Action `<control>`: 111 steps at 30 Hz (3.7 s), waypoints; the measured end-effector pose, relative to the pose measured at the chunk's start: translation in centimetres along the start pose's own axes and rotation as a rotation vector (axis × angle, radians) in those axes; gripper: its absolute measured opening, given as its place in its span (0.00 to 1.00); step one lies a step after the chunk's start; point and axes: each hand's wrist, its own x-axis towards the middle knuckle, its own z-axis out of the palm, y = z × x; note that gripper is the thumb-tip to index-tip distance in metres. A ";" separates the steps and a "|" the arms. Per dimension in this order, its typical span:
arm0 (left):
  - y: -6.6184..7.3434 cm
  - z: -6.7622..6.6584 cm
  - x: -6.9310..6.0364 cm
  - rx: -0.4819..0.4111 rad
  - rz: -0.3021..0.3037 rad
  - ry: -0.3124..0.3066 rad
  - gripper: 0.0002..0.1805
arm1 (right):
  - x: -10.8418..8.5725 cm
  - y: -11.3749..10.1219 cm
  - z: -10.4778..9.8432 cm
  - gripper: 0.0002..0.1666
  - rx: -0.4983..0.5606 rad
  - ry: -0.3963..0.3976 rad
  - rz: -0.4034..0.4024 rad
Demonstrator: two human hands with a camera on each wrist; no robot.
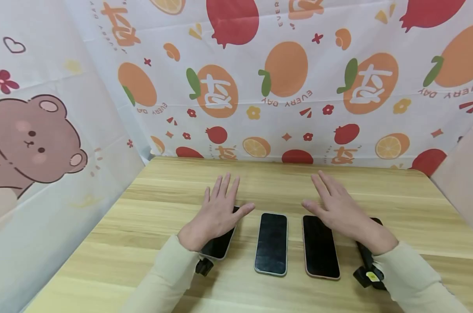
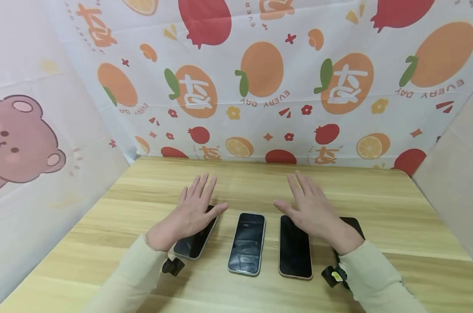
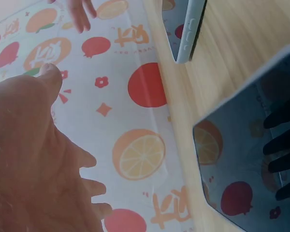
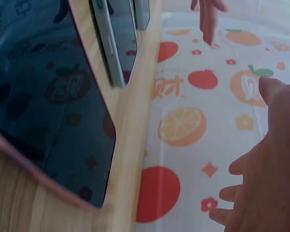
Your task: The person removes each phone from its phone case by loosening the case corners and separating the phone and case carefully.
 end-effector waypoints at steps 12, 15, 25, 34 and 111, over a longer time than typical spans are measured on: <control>-1.5 0.1 -1.9 -0.057 -0.063 0.021 0.50 | 1.1 -3.4 2.3 0.54 0.047 -0.051 -0.021; -1.9 0.3 -2.3 -0.077 -0.080 0.023 0.50 | 1.3 -4.5 2.9 0.54 0.075 -0.065 -0.023; -2.7 0.9 -3.1 -0.195 -0.112 0.028 0.47 | 2.5 -7.8 5.1 0.51 0.151 -0.103 -0.032; -2.9 1.3 -3.5 -0.178 -0.185 0.013 0.41 | 3.1 -10.6 6.7 0.45 0.271 -0.122 -0.020; -5.3 1.0 -2.4 -0.864 -0.279 -0.077 0.17 | 3.3 -13.1 9.7 0.37 1.038 -0.223 0.151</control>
